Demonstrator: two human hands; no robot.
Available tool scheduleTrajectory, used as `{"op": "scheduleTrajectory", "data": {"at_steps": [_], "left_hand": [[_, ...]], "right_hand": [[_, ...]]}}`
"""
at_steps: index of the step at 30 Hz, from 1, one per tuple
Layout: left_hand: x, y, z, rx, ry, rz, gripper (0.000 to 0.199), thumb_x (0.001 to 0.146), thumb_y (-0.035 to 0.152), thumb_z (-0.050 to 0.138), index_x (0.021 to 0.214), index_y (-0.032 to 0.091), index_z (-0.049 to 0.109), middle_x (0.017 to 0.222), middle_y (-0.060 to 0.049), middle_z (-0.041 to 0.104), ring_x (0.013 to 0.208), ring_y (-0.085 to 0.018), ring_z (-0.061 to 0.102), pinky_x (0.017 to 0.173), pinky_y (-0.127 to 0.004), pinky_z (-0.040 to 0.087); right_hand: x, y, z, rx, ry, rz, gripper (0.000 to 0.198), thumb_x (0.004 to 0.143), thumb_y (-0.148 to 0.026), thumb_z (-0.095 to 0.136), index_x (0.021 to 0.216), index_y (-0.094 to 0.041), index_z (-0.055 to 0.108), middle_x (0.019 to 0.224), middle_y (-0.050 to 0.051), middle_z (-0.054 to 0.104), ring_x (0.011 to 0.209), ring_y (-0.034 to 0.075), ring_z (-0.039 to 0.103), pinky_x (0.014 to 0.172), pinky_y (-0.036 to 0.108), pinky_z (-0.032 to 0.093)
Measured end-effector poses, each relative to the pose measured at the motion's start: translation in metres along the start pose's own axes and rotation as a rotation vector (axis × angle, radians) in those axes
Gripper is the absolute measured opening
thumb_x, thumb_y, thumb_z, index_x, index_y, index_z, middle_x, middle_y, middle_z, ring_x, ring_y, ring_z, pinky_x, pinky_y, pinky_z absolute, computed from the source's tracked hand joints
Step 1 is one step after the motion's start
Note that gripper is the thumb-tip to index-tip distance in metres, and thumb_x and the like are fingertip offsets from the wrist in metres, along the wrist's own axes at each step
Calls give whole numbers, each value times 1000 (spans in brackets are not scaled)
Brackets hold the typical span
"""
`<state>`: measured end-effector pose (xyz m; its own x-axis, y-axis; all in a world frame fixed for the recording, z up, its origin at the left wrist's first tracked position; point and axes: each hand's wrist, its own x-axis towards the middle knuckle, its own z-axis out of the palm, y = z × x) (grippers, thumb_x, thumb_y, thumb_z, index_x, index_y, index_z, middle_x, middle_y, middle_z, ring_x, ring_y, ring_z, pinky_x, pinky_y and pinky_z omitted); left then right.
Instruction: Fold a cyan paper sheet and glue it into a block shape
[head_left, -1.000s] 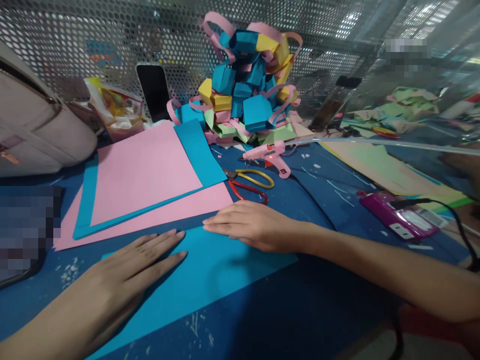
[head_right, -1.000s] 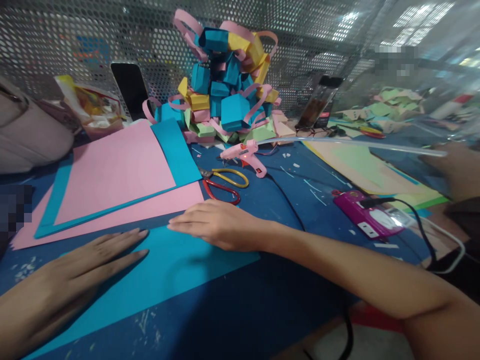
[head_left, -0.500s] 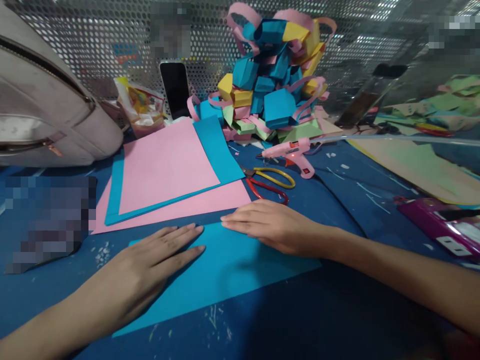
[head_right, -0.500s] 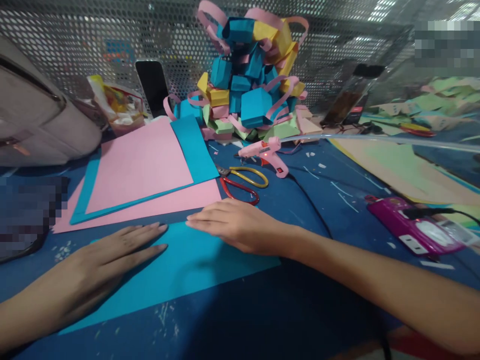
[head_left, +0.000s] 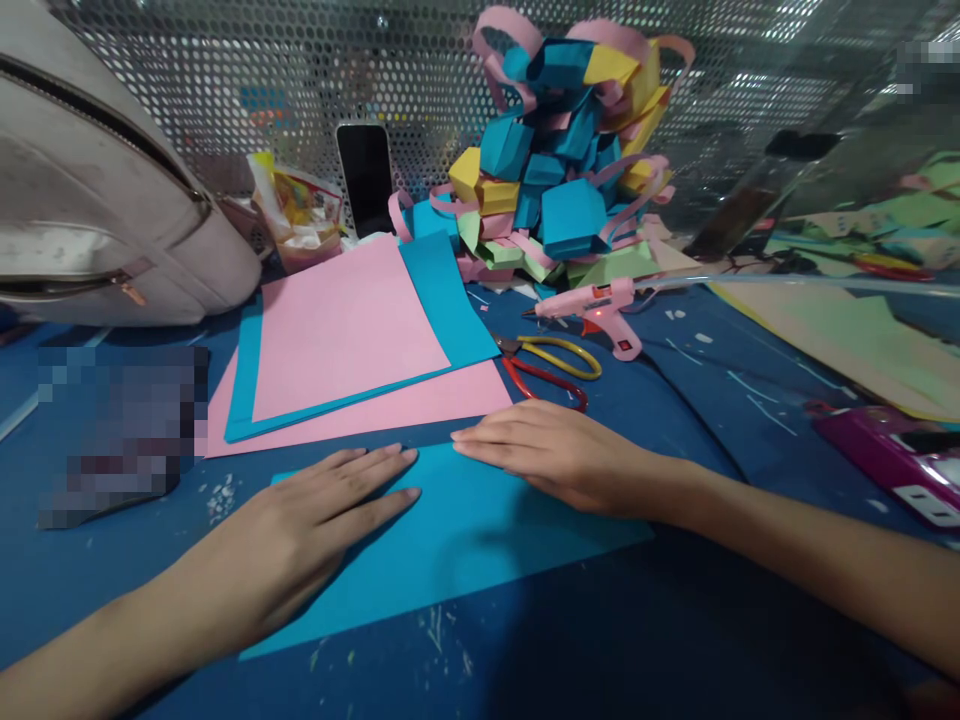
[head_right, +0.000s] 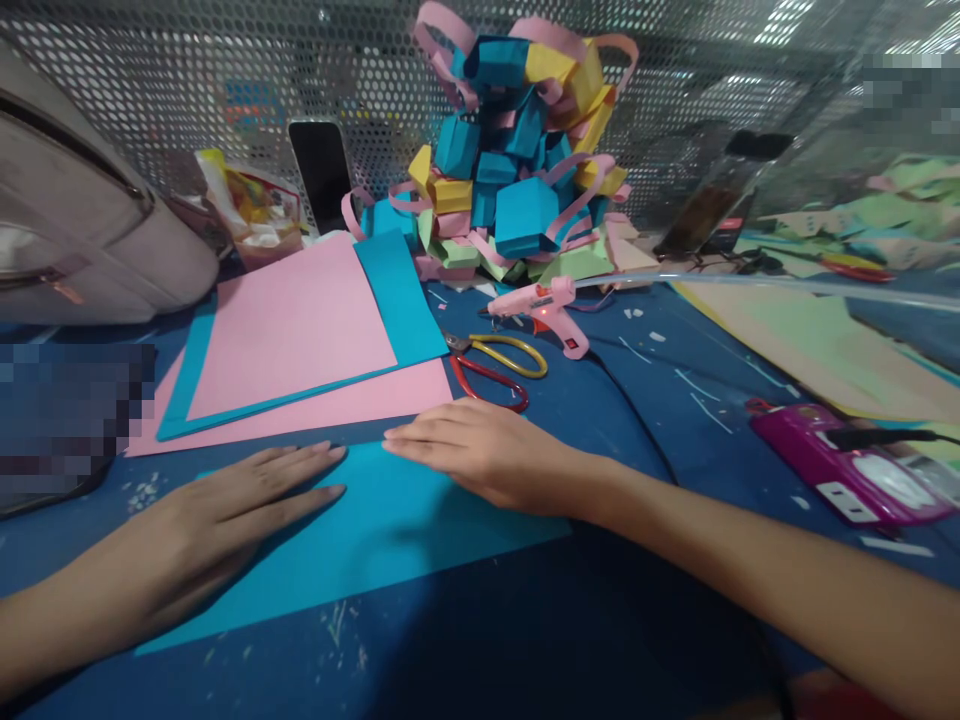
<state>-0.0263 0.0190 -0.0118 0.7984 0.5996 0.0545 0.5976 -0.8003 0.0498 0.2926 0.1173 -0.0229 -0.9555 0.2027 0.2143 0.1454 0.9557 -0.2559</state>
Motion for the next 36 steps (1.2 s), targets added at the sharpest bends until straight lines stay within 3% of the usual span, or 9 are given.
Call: {"op": "scheduleTrajectory", "data": {"at_steps": [11,25,36], "left_hand": [[3,8,-2,-171,73,-97,59,94,3,33,148,27,37,155,-2,35,141,-23,36,113,-46,38],[3,6,-8,-79,-6,-43,61,94,2,34,151,24,31,157,-4,30,143,-23,33,112,-46,39],[3,11,-6,-23,17,-64,62,94,2,33,151,28,30,157,-3,29,143,-24,32,114,-47,34]], "right_hand": [[-1,0,0,-10,-7,-4,48,99,-12,37,147,-13,37,146,12,48,134,22,42,106,44,39],[-1,0,0,-8,-1,-9,49,100,-14,37,148,-15,36,145,12,49,133,23,44,104,45,40],[1,-1,-1,-13,-4,-9,51,97,-12,38,148,-14,37,145,12,49,134,22,44,104,45,42]]}}
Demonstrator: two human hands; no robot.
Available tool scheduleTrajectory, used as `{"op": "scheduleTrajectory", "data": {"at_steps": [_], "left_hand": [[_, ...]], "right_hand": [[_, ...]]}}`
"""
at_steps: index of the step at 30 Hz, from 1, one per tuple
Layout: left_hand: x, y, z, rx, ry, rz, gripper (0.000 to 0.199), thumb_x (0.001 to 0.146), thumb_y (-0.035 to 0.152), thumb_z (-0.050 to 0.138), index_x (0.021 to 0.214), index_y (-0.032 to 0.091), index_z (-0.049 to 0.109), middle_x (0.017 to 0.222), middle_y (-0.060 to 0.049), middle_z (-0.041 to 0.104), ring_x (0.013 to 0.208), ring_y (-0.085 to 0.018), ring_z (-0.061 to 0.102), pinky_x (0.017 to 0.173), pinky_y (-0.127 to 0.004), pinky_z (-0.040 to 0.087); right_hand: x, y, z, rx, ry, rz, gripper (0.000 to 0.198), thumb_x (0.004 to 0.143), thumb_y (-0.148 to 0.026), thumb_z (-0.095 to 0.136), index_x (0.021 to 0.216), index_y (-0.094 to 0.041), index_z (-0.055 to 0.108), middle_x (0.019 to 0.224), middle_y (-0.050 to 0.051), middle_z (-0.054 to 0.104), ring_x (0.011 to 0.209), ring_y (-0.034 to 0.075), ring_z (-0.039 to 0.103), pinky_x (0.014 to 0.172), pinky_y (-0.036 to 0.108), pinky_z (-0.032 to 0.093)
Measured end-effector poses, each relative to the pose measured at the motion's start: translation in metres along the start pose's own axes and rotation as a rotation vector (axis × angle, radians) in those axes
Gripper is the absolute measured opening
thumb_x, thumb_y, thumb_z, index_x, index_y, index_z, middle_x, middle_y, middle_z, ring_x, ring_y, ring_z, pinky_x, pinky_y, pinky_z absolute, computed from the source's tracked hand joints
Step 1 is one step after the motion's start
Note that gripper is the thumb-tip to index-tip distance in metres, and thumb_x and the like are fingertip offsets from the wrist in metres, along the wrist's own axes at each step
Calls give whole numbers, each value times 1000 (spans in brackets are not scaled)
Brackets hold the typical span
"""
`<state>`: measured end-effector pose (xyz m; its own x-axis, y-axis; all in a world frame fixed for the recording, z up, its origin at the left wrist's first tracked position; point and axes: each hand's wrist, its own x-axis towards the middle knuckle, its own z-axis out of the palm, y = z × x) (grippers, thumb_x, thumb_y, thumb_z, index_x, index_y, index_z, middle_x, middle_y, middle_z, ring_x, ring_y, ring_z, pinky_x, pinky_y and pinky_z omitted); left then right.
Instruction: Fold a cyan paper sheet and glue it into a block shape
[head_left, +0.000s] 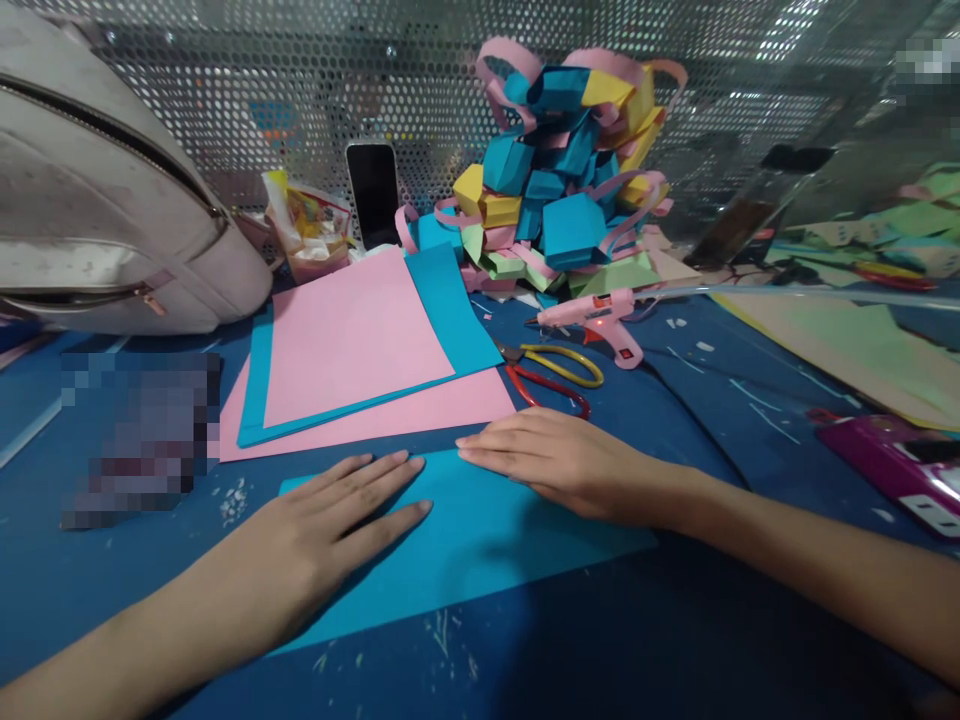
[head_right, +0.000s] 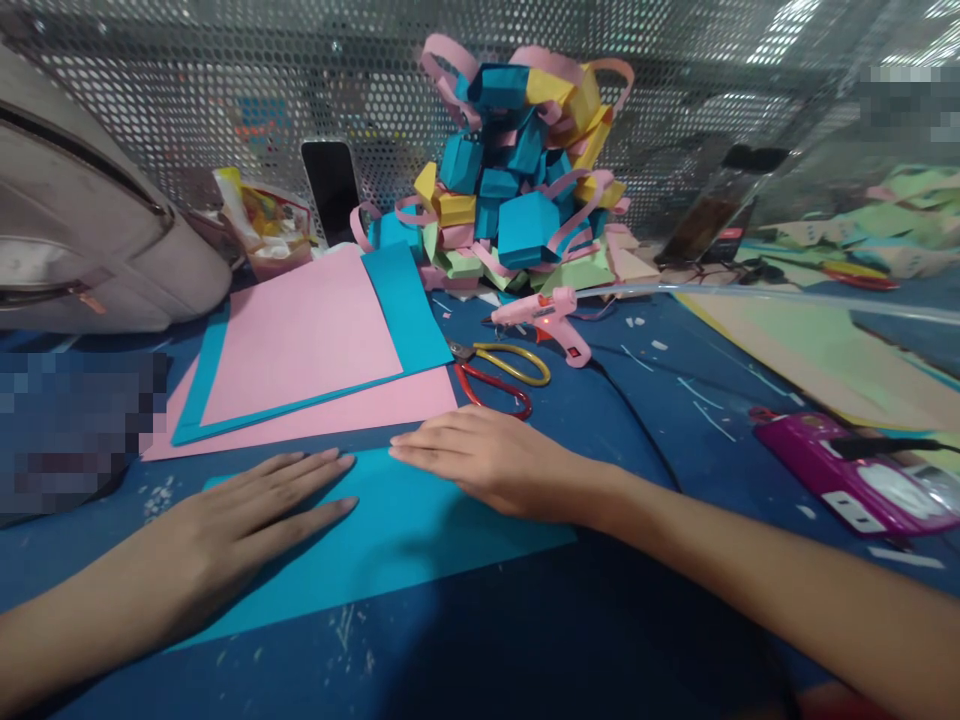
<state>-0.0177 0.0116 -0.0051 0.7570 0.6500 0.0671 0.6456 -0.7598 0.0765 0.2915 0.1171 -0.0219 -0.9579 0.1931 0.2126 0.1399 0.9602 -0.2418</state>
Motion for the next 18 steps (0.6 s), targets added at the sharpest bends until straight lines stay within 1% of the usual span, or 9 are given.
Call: {"op": "scheduleTrajectory", "data": {"at_steps": [4,7,10,12,14,16,18], "left_hand": [[0,8,-1,99,-39,84,59,97,5,32,152,24,28,158,-3,26,144,-22,30,119,-44,23],[0,15,0,95,-28,127,55,99,8,32,152,22,29,157,-3,28,144,-21,29,120,-39,20],[1,20,0,-42,-36,136,56,99,8,33,153,21,26,155,-2,33,143,-18,31,118,-35,25],[3,22,-4,-182,-89,144,60,97,6,34,154,22,22,155,-2,33,143,-18,30,117,-35,29],[5,23,-10,-271,-147,153,65,94,5,38,154,22,19,156,-2,29,143,-18,30,117,-37,30],[5,24,-16,-279,-167,152,65,95,13,46,154,21,20,157,-2,25,143,-20,29,116,-36,31],[5,24,-20,-254,-165,154,65,97,30,51,154,20,21,158,-3,21,143,-21,29,116,-35,31]], "right_hand": [[1,-2,-1,-28,-15,11,51,96,-11,38,147,-15,38,145,13,49,134,23,44,104,46,42],[1,-3,-1,-87,-16,10,50,96,-9,38,144,-21,45,148,12,46,134,24,44,104,46,42],[2,-5,0,-151,6,-16,50,94,-6,42,141,-24,49,151,11,41,136,25,41,103,46,42],[2,-8,0,-190,27,-23,51,92,-5,45,139,-23,51,151,12,41,137,26,40,103,47,42],[4,-12,-1,-224,33,-7,52,89,-3,46,137,-23,53,151,12,41,137,27,39,104,48,41],[8,-17,-3,-244,24,20,54,87,-2,47,137,-22,54,151,13,41,137,27,39,105,49,40],[13,-21,-4,-251,8,44,54,86,-3,48,137,-20,54,151,13,41,137,28,39,106,50,39]]}}
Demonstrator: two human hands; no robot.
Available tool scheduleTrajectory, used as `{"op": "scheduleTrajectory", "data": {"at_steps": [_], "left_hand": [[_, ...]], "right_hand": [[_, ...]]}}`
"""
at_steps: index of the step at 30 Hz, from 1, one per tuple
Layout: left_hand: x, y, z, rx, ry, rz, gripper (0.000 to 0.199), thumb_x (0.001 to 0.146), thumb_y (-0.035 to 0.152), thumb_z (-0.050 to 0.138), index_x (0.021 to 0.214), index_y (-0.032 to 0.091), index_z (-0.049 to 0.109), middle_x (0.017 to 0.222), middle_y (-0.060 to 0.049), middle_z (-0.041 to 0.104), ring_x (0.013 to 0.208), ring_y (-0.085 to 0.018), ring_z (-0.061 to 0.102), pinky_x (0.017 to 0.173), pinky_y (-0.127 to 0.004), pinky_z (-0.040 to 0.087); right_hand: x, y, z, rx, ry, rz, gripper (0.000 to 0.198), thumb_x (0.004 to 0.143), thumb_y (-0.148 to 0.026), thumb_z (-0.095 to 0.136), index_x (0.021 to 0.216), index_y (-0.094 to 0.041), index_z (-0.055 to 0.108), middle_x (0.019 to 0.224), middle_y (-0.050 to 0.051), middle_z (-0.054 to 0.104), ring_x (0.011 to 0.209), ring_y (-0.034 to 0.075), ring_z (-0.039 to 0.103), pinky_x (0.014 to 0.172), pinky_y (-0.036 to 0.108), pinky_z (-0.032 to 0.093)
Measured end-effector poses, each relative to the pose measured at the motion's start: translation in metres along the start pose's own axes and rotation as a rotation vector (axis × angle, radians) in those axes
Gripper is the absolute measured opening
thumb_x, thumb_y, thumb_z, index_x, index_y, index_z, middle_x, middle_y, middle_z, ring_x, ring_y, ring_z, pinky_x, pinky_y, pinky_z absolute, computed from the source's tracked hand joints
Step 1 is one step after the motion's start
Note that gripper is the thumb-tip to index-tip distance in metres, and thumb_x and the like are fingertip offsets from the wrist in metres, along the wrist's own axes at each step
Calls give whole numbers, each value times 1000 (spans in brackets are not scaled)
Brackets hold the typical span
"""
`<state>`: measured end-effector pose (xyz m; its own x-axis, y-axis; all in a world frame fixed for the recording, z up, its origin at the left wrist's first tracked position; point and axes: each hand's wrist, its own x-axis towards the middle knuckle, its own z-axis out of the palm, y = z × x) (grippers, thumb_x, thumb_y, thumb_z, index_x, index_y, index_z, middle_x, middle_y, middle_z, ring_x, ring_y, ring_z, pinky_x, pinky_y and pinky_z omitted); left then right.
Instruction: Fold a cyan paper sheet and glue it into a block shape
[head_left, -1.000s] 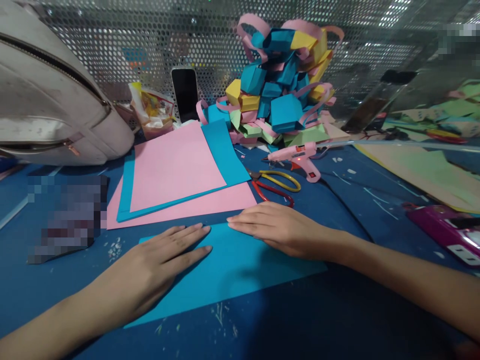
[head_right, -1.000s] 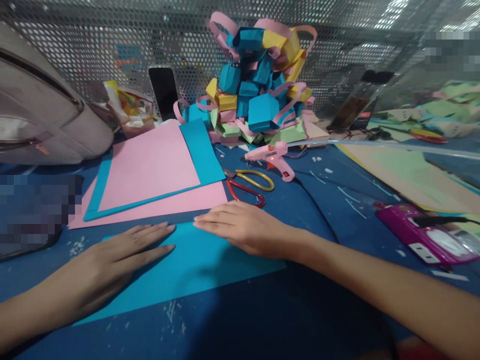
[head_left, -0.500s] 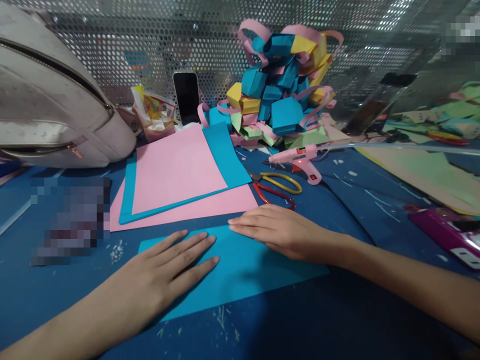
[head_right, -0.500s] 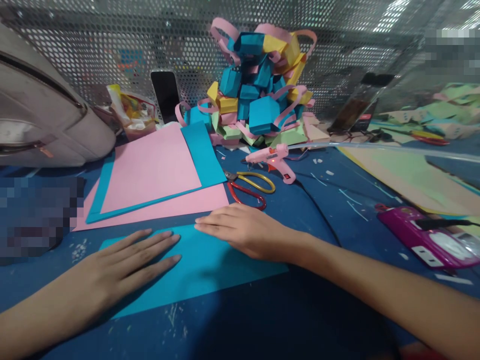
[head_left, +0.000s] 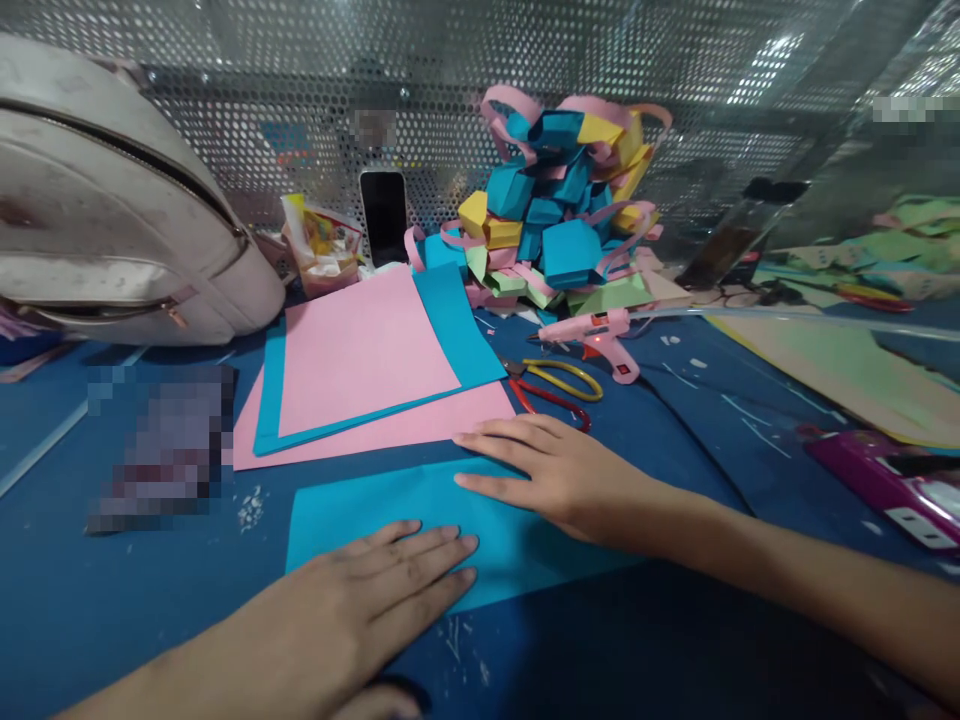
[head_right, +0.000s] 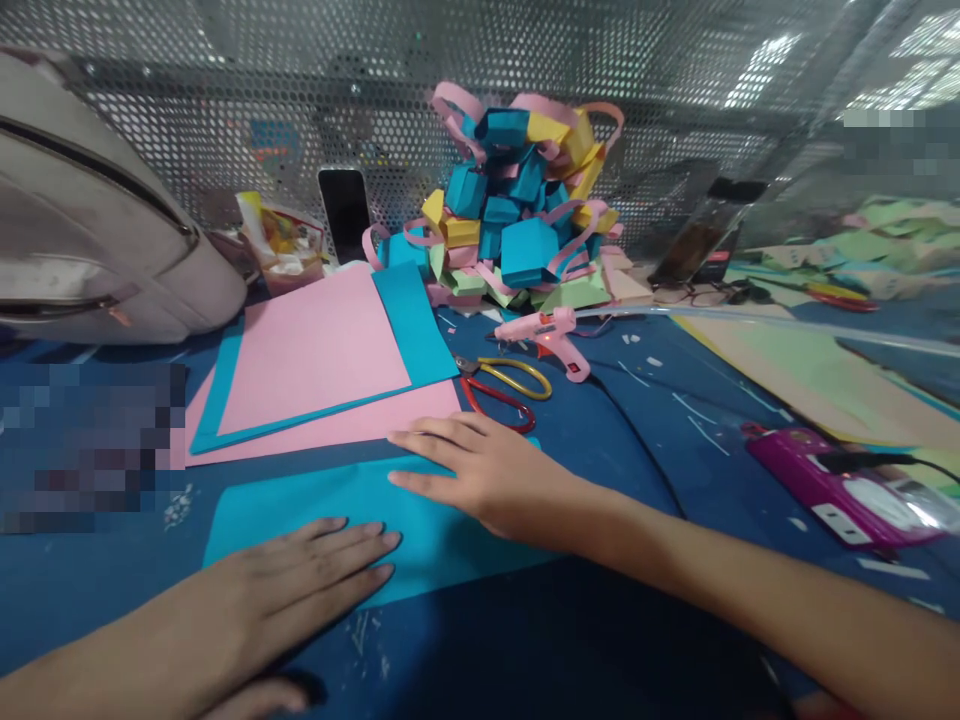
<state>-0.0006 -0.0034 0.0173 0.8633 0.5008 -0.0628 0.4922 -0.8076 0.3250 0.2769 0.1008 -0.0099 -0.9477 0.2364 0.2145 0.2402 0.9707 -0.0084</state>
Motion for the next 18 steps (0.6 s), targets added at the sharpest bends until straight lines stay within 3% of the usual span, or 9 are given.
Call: {"op": "scheduleTrajectory", "data": {"at_steps": [2,6,10,18], "left_hand": [[-1,0,-2,-2,-22,15,68,98,44,50,154,18,21,159,-4,19,144,-22,27,117,-36,29],[-3,-2,-3,-70,-79,34,70,99,51,44,155,18,18,160,-4,14,146,-22,20,119,-39,22],[-6,-5,-2,-132,-85,49,72,99,47,47,155,18,13,160,-5,11,147,-22,15,121,-40,16],[-11,-8,0,-221,-64,48,71,98,44,49,155,16,17,160,-11,18,147,-26,18,121,-43,19]], "right_hand": [[7,-2,-1,0,-24,15,49,89,-8,50,137,-19,54,151,14,41,137,29,39,106,51,38],[27,-1,-1,0,-63,17,43,97,-24,52,139,-21,51,150,13,42,136,29,40,107,50,38],[46,1,-1,-22,-87,-57,44,98,-38,53,137,-18,54,149,14,43,137,31,38,108,50,37],[73,-2,1,-122,-88,-206,56,96,-51,51,138,-14,51,150,12,42,137,30,36,108,45,36]]}}
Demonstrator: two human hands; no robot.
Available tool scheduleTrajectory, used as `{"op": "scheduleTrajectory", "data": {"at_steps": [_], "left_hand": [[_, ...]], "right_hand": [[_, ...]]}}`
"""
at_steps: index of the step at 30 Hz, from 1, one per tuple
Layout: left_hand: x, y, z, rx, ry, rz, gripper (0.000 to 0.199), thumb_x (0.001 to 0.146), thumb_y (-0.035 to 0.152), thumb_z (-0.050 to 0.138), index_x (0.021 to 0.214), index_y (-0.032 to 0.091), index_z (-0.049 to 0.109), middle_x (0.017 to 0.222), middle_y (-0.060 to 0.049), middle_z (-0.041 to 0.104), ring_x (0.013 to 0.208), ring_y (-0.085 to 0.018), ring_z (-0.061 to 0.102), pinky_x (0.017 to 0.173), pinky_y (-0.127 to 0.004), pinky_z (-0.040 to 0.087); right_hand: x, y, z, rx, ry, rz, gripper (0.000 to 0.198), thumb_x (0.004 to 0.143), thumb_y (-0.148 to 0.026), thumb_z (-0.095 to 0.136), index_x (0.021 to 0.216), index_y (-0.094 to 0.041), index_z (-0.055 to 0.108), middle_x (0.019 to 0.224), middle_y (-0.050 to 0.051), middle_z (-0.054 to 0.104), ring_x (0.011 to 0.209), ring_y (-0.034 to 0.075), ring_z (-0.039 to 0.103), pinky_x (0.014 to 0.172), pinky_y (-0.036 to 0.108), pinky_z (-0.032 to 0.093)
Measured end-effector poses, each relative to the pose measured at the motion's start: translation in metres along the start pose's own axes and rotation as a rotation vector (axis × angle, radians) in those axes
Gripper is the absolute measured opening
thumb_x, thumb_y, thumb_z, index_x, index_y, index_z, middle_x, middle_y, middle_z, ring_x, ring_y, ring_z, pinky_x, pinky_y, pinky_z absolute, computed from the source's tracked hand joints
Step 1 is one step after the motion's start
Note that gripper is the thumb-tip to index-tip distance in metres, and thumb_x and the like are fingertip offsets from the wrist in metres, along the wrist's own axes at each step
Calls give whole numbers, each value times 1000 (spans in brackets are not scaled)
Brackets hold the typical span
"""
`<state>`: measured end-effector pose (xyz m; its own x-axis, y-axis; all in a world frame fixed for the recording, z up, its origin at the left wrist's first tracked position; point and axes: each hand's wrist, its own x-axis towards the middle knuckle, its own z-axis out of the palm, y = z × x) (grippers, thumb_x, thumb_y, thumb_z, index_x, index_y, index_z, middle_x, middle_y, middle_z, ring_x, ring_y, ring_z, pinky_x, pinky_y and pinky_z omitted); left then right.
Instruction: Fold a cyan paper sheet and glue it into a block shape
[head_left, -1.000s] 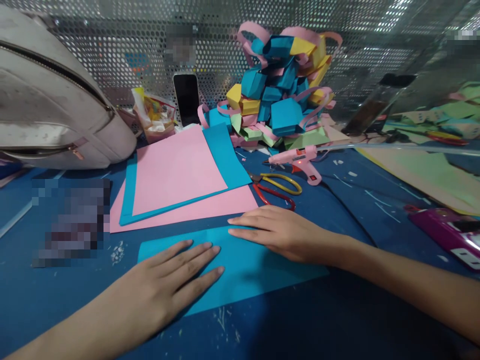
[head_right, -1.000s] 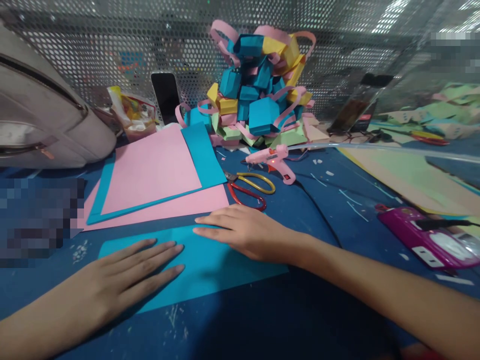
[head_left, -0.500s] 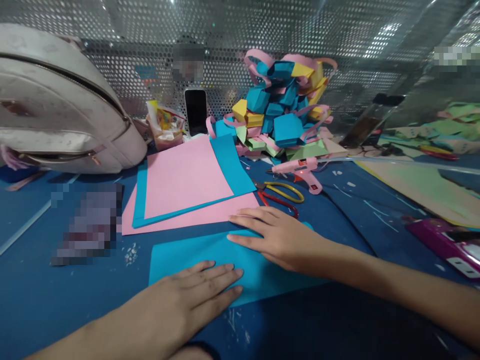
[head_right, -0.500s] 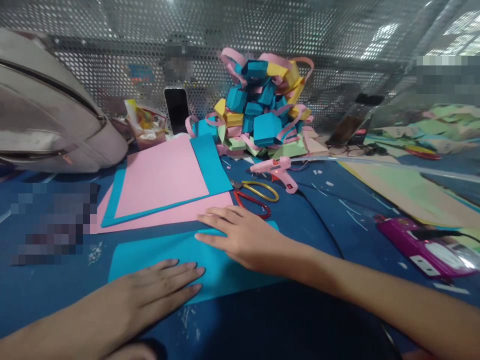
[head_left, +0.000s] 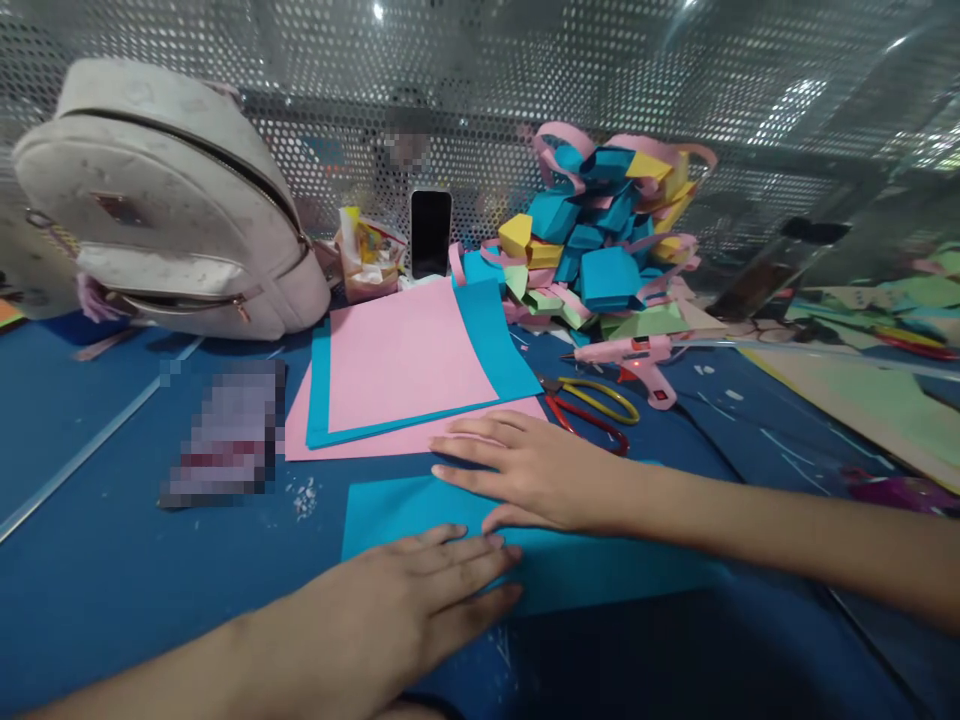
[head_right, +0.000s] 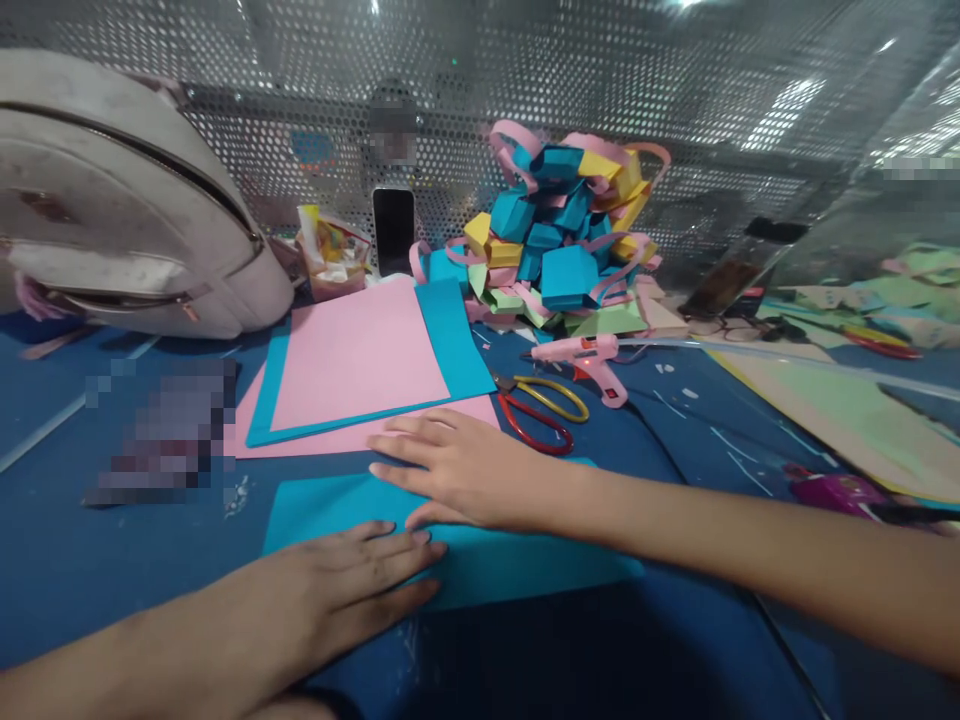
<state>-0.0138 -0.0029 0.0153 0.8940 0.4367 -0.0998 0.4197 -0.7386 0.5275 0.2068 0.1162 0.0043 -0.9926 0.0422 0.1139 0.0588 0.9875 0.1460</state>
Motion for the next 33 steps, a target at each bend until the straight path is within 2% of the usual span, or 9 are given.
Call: {"op": "scheduleTrajectory", "data": {"at_steps": [6,11,16,22,27,33], "left_hand": [[-1,-1,4,-98,54,32,70,97,48,49,153,12,24,159,-14,23,147,-25,21,121,-41,15],[-1,-1,4,-141,116,50,73,96,51,50,152,12,26,158,-15,25,145,-25,26,121,-39,17],[-1,1,3,-99,61,5,75,95,51,53,152,10,27,159,-13,22,147,-22,21,121,-34,12],[1,2,1,-58,37,-6,76,95,52,52,154,13,22,160,-12,18,148,-22,18,121,-38,15],[2,3,2,-16,36,-12,78,94,51,54,155,18,19,160,-10,17,146,-26,22,119,-44,23],[2,3,4,-17,56,-7,79,93,49,57,155,22,17,159,-10,19,145,-30,23,118,-49,23]], "right_hand": [[29,2,1,-43,18,-89,53,96,-49,52,137,-15,52,152,11,40,138,29,35,107,43,35],[52,3,4,-62,27,-137,51,98,-48,48,139,-18,51,153,8,39,139,28,33,106,42,35],[72,1,8,-90,55,-173,50,99,-48,46,140,-19,50,153,7,39,139,28,33,106,41,35],[86,-4,12,-113,110,-180,48,100,-48,44,139,-19,51,153,6,38,139,28,32,106,40,34],[77,-9,12,-99,121,-107,46,100,-45,45,139,-21,51,153,8,38,139,27,32,105,40,35],[34,-15,5,-79,87,40,47,97,-42,54,136,-16,54,152,12,39,140,29,32,107,41,36]]}}
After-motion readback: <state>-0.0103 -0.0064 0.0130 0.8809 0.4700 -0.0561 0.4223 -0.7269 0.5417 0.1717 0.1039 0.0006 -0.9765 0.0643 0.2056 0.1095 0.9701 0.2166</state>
